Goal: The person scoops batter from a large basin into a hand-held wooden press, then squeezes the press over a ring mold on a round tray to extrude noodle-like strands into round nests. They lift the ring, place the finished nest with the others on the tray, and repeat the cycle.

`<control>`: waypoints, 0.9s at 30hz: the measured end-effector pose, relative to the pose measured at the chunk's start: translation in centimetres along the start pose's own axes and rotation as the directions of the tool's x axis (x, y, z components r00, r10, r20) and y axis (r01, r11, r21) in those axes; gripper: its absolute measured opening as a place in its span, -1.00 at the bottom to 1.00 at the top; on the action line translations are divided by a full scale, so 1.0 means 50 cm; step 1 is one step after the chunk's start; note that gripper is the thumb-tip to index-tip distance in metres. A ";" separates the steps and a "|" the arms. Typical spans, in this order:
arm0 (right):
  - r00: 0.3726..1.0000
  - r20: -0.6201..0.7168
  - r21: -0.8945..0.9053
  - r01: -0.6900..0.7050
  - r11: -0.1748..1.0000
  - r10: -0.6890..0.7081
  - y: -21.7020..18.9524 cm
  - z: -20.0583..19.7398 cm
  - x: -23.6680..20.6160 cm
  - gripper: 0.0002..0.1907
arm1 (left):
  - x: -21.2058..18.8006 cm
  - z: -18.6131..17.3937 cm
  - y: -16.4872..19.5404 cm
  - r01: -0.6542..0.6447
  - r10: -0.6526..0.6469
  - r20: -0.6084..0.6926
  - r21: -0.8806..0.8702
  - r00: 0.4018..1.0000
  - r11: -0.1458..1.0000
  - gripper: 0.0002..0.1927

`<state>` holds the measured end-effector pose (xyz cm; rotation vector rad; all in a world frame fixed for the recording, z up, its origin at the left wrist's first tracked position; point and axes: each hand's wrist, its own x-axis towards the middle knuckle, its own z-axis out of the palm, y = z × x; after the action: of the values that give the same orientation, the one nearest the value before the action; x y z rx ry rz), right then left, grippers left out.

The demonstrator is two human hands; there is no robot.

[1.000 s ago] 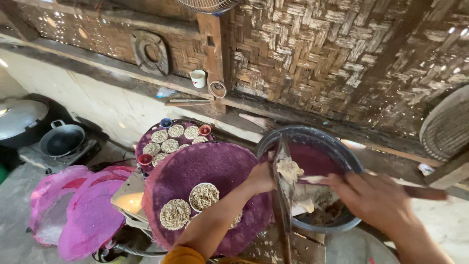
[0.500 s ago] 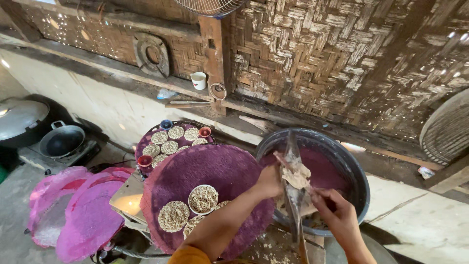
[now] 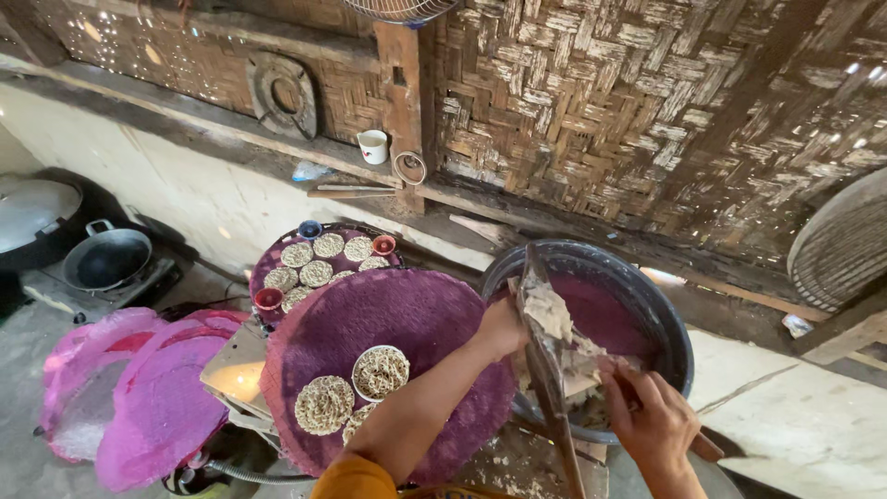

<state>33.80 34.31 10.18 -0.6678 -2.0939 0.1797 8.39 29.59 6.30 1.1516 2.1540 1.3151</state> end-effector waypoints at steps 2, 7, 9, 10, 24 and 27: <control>0.995 0.063 0.130 -0.084 0.988 0.076 0.012 -0.007 -0.008 -0.80 | 0.010 -0.013 -0.014 -0.150 0.149 -0.029 -0.005 0.988 0.989 -0.54; 0.927 0.246 0.368 -0.360 0.857 0.284 0.062 0.010 0.025 -0.70 | 0.012 -0.003 -0.014 -0.373 0.370 0.052 0.163 0.928 0.913 -0.57; 0.965 0.083 0.132 -0.259 0.957 0.250 0.064 0.024 0.035 -0.73 | 0.003 0.018 -0.006 -0.379 0.370 0.083 0.188 0.925 0.906 -0.58; 0.994 -0.002 0.073 -0.109 0.991 0.109 0.058 0.030 0.035 -0.77 | -0.001 0.022 -0.001 -0.384 0.372 0.094 0.202 0.923 0.901 -0.58; 0.856 0.246 0.127 -0.494 0.860 0.456 0.076 0.010 0.028 -0.67 | 0.013 -0.002 -0.007 -0.405 0.393 0.133 0.083 0.910 0.910 -0.56; 0.850 0.293 0.146 -0.493 0.858 0.438 0.095 0.025 0.003 -0.69 | 0.014 -0.007 0.002 -0.102 0.131 0.207 -0.146 0.969 0.984 -0.64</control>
<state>34.60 38.55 7.81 -1.0598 -2.0671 0.7963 7.81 29.97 6.63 1.3179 1.8403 1.2952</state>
